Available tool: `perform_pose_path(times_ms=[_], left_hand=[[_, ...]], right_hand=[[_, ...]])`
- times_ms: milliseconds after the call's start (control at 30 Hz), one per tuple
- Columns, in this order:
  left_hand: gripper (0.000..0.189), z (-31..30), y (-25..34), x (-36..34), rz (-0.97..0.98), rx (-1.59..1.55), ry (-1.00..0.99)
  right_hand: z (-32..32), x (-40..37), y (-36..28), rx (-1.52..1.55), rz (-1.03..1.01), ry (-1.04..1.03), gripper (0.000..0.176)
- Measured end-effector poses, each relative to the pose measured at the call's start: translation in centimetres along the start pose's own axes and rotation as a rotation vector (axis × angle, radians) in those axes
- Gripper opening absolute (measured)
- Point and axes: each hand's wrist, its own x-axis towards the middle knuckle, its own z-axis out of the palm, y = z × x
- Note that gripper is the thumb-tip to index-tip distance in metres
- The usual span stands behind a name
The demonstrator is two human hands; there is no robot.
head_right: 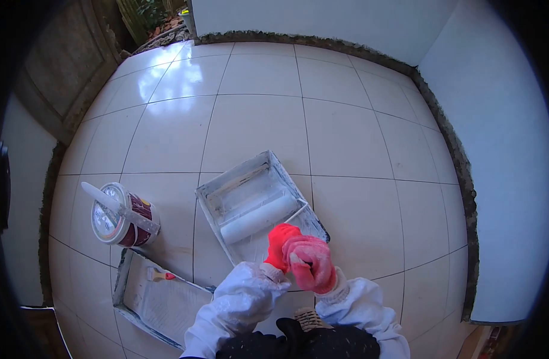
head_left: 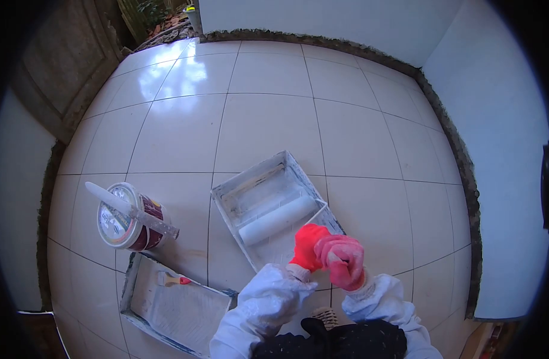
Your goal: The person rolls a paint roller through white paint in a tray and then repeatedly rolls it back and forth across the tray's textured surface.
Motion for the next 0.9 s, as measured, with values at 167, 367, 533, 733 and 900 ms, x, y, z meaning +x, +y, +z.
perform_pose_path(times_ms=[167,367,533,733,900], left_hand=[[0.027,0.9,2.2,-0.6,-0.005,-0.007,0.050],[0.026,2.3,6.1,-2.7,-0.182,-0.154,0.041],[0.025,1.9,3.6,-1.4,-0.140,-0.115,0.122],[0.024,0.2,1.4,0.2,-0.012,0.014,0.117],[0.025,1.2,3.8,-0.9,-0.078,-0.086,0.166]], right_hand=[[-0.3,-0.4,-2.0,0.001,0.132,-0.008,0.016],[-1.1,-0.5,-5.0,-0.054,0.309,-0.019,0.015],[-0.7,0.7,-2.2,0.006,0.180,-0.035,0.016],[0.1,0.8,-0.7,-0.031,0.117,-0.023,0.023],[-0.5,0.8,-2.3,-0.023,0.185,-0.102,0.015]])
